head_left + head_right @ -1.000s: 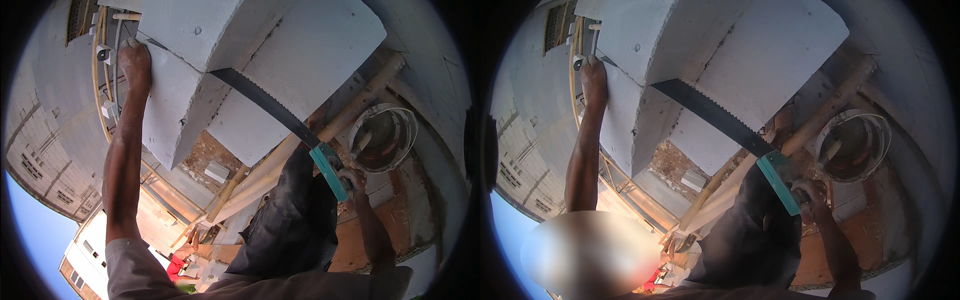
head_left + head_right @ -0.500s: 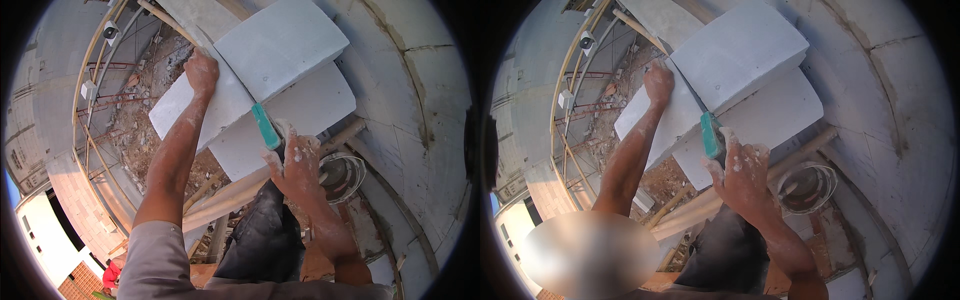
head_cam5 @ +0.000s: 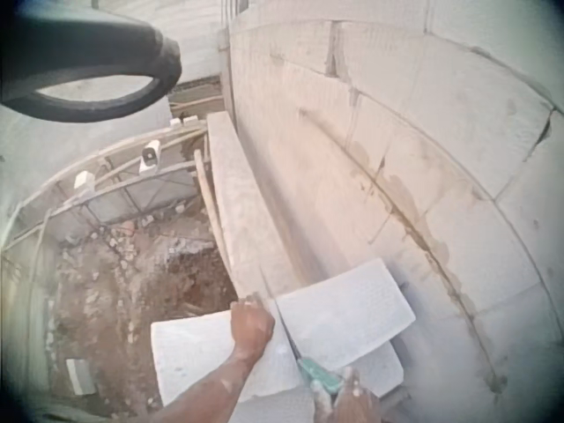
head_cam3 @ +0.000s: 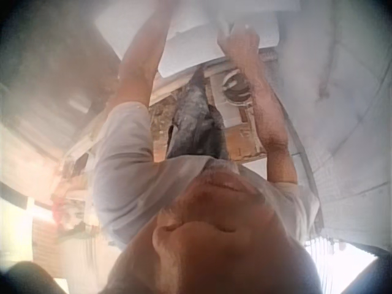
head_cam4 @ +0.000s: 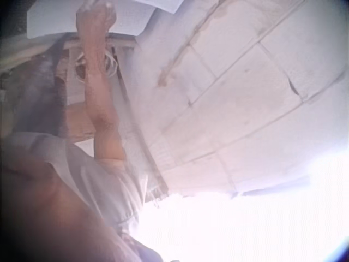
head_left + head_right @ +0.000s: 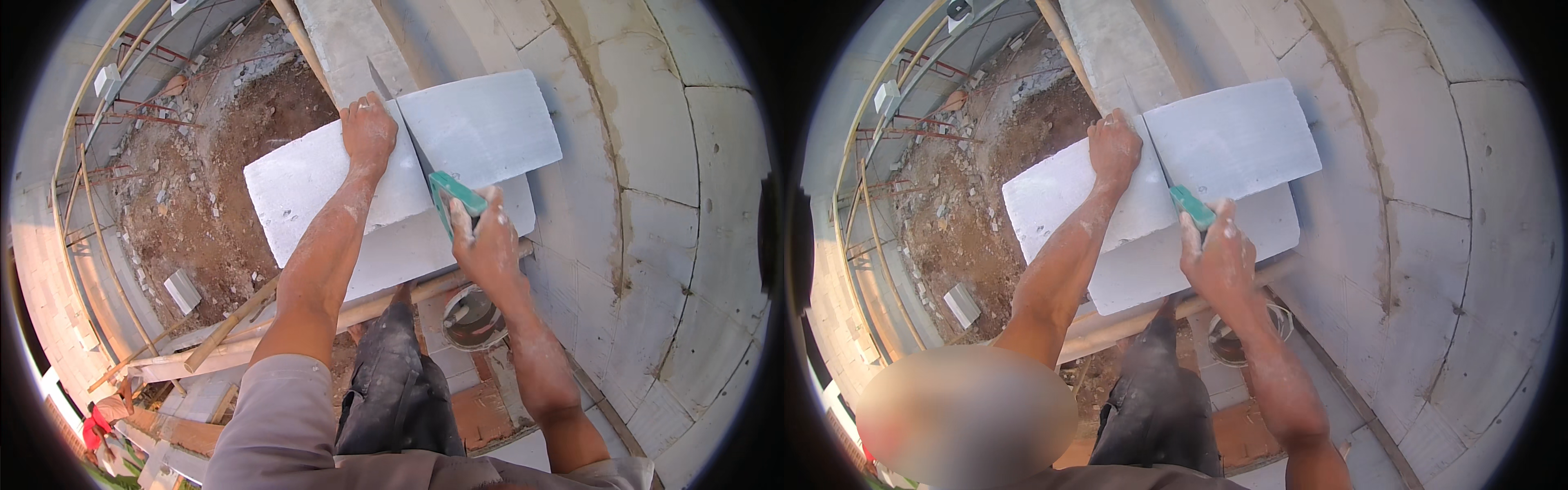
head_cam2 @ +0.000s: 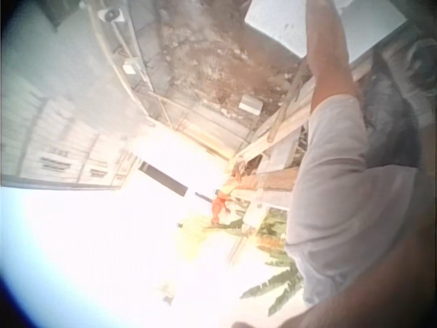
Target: The person cuts a white block with a hand saw, applies mortar to a wall and the block, then places and taps the block into position with a hammer. The person repeats this process for additional blocks along the wall.
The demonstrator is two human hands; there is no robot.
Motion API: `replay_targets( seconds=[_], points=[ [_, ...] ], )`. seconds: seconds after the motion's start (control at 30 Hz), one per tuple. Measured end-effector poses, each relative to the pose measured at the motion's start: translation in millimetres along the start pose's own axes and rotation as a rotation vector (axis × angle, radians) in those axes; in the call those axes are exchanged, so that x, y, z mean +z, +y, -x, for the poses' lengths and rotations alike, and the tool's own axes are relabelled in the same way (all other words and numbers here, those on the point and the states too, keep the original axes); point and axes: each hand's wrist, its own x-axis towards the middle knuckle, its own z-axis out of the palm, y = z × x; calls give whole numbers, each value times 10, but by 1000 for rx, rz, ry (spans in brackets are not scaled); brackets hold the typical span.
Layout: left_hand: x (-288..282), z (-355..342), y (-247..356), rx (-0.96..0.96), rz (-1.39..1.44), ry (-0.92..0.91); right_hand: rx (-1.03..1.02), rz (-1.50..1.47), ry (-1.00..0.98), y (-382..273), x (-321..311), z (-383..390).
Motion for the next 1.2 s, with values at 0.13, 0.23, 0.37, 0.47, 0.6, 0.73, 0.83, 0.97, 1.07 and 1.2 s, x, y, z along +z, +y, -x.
replay_targets(
  seconds=[0.13, 0.23, 0.37, 0.47, 0.6, 0.73, 0.83, 0.97, 1.07, 1.2],
  points=[
    [-93, 79, -59, -33, -25, -116, -80, 92, -20, -44, 45, -93],
    [-205, -138, -130, -35, -40, -110, -43, -21, -20, 207, -151, 755],
    [-59, -33, 3, -16, -1, -39, -123, -186, 87, 429, -243, 1313],
    [-124, 0, 8, -2, -26, -63, -10, -51, 52, 202, 267, 200],
    [-71, -58, -167, 30, -5, -124, -154, 75, 161, 260, 352, 269],
    [-110, 36, -46, -47, 30, -108, 0, -156, 38, 977, -70, 1908],
    [-92, -70, 30, -1, -14, -34, -105, -93, 82, 1175, 287, 1494],
    [-69, -108, -84, 49, -41, -76, -84, -161, -7, 949, 755, 518],
    [-133, -15, -155, 38, -22, -138, -152, -26, -31, 1159, 564, 1091],
    [-59, -21, -115, -10, -20, -98, -93, -256, 21, 1637, 554, 2000]
  ],
)
